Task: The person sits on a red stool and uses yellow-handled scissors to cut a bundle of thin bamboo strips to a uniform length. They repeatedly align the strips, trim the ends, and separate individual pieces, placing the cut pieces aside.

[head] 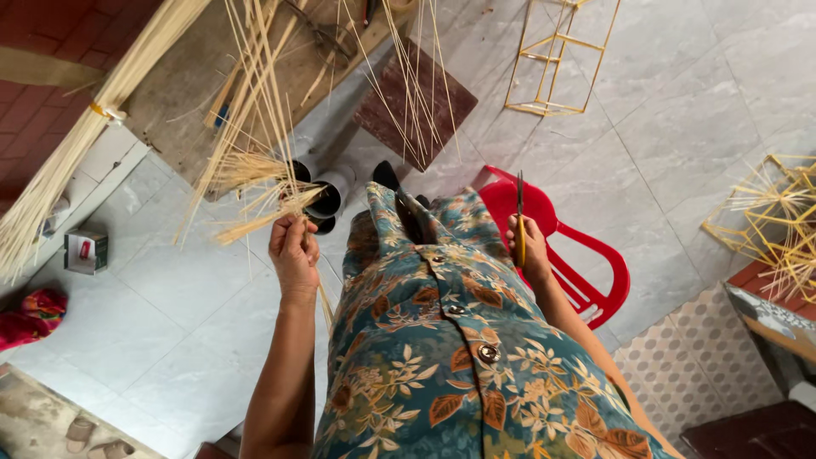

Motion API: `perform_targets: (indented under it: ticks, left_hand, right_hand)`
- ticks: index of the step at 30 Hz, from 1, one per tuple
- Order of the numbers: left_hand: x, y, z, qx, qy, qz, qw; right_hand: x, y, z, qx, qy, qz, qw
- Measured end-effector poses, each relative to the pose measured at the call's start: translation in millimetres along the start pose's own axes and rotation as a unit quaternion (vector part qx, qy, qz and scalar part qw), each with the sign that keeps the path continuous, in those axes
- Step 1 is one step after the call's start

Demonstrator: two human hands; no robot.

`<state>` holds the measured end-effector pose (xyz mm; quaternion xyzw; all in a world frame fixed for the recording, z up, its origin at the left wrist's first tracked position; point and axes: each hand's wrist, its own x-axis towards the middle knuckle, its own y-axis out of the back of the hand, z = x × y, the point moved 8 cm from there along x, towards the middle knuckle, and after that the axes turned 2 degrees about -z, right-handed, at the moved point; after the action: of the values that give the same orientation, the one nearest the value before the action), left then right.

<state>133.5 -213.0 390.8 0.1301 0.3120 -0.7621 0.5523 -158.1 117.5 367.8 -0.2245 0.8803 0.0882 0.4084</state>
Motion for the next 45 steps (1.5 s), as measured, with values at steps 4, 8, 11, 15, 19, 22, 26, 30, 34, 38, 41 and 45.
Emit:
perform_targets:
  ticks: [4, 8, 11, 15, 19, 22, 26, 30, 34, 38, 41, 45]
  left_hand:
    - [25.3, -12.7, 7.8, 0.010, 0.008, -0.008, 1.000]
    - [41.0, -13.6, 2.3, -0.021, 0.020, -0.018, 0.999]
    - [45.8, -13.8, -10.8, -0.037, 0.030, -0.028, 0.998]
    - [52.3, -19.8, -35.1, -0.069, 0.036, -0.018, 0.997]
    - [54.3, -40.3, -65.7, -0.097, 0.047, -0.020, 0.994]
    - [49.2, -59.1, -93.0, -0.104, 0.048, 0.013, 0.993]
    - [40.9, -92.5, -132.8, -0.124, 0.049, 0.074, 0.988]
    - [39.1, -123.7, -177.4, -0.139, 0.070, 0.123, 0.980]
    - [45.8, -128.1, -221.7, -0.139, 0.112, 0.149, 0.973]
    - [71.0, -109.3, -258.4, -0.136, 0.135, 0.121, 0.974]
    - [85.1, -93.6, -286.6, -0.146, 0.172, 0.108, 0.968]
    - [111.8, -79.3, -323.4, -0.193, 0.187, 0.088, 0.959]
  right_hand:
    - [11.3, -2.2, -24.1, 0.006, 0.017, 0.009, 1.000]
    - [28.6, -1.1, -39.4, -0.005, 0.044, 0.017, 0.999]
    - [46.5, -0.9, -50.3, 0.028, 0.040, -0.025, 0.998]
    - [86.1, 0.8, -74.2, 0.021, 0.015, -0.041, 0.999]
    - [134.3, 2.7, -90.2, -0.086, -0.039, -0.055, 0.994]
    - [187.0, 6.5, -100.0, -0.176, -0.075, -0.074, 0.979]
    - [255.2, 5.7, -136.8, -0.344, 0.021, -0.122, 0.931]
    - [302.2, 31.5, -151.4, -0.539, 0.021, -0.087, 0.837]
    - [330.7, 27.6, -138.5, -0.621, 0.070, -0.112, 0.773]
    - [348.4, 6.2, -114.6, -0.660, 0.187, -0.145, 0.713]
    - [371.3, 8.0, -90.8, -0.692, 0.175, -0.131, 0.688]
    - [400.1, -0.9, -80.3, -0.707, 0.268, -0.122, 0.643]
